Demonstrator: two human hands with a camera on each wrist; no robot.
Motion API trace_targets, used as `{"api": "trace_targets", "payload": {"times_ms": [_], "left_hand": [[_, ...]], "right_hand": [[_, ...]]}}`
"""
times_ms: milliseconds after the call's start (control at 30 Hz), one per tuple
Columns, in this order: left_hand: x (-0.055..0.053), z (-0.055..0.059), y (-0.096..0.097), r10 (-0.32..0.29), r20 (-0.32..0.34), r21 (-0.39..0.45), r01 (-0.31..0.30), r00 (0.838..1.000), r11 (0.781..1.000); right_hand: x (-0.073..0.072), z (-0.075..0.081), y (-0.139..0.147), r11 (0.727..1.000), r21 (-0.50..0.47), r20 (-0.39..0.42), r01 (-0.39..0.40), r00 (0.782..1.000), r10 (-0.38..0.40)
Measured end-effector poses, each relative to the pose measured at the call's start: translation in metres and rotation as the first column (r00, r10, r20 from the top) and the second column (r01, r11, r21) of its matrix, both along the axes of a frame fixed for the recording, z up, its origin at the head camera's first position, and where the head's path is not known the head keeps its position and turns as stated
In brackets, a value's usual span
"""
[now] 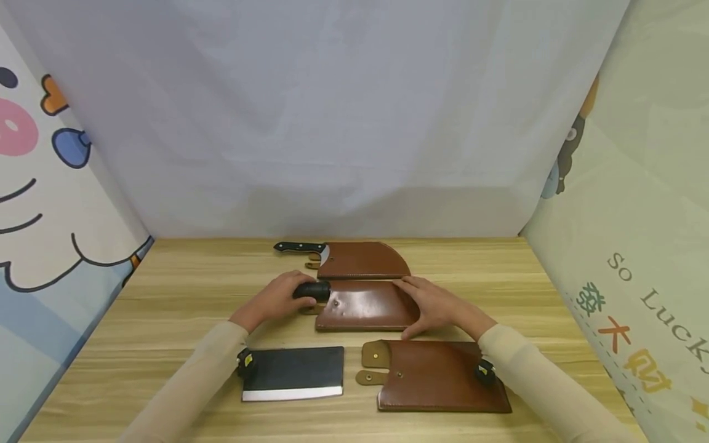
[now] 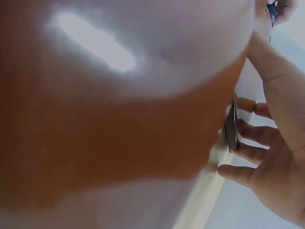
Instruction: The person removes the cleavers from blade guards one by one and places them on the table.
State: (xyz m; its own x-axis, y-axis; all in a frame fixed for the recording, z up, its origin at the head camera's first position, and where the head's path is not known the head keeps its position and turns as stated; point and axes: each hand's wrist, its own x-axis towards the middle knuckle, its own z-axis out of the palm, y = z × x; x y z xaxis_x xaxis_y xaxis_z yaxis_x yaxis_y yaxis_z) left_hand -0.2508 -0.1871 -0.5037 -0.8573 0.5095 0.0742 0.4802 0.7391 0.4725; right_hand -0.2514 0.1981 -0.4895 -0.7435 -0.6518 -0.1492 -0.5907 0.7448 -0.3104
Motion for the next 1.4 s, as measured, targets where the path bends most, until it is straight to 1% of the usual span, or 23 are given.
{"api": "trace_targets", "payload": {"times_ms": [133, 333, 400, 567, 733, 867, 1033, 1167, 1400], "left_hand": [[0.000, 0.000, 0.001, -0.003, -0.006, -0.013, 0.003, 1.000, 1.000], [0.000, 0.006, 0.002, -0.024, -0.017, -0.032, 0.023, 1.000, 0.999], [0.000, 0.007, 0.002, -0.030, -0.010, -0.034, 0.030, 0.999, 0.999], [0.001, 0.011, 0.002, -0.014, 0.001, -0.025, 0.014, 1.000, 1.000], [0.005, 0.017, 0.000, -0.010, -0.038, 0.012, 0.010, 0.999, 1.000], [0.008, 0.022, -0.003, -0.012, -0.070, 0.034, 0.014, 0.998, 0.999], [0.009, 0.024, -0.006, -0.002, -0.103, 0.045, 0.006, 0.995, 0.999], [0.011, 0.025, -0.007, 0.004, -0.126, 0.055, 0.003, 0.992, 0.999], [0.016, 0.029, -0.005, -0.010, -0.169, 0.068, 0.022, 0.985, 0.997]], "right_hand": [[0.001, -0.001, 0.000, 1.000, 0.002, -0.001, 0.004, 1.000, -0.004], [0.001, -0.003, 0.000, 1.000, -0.015, -0.019, 0.012, 1.000, -0.012], [0.002, -0.003, 0.001, 1.000, -0.019, -0.030, 0.011, 0.999, -0.011], [0.005, 0.004, 0.001, 1.000, -0.025, -0.042, 0.009, 0.999, -0.010], [0.009, 0.014, 0.003, 0.999, -0.035, -0.045, 0.006, 0.999, -0.008], [0.011, 0.021, 0.003, 0.999, -0.040, -0.083, -0.002, 0.997, -0.001], [0.014, 0.028, 0.003, 0.998, -0.056, -0.127, -0.003, 0.992, -0.004], [0.017, 0.032, 0.004, 0.997, -0.077, -0.124, 0.005, 0.992, -0.014], [0.022, 0.035, 0.006, 0.995, -0.103, -0.119, 0.013, 0.993, -0.025]]}}
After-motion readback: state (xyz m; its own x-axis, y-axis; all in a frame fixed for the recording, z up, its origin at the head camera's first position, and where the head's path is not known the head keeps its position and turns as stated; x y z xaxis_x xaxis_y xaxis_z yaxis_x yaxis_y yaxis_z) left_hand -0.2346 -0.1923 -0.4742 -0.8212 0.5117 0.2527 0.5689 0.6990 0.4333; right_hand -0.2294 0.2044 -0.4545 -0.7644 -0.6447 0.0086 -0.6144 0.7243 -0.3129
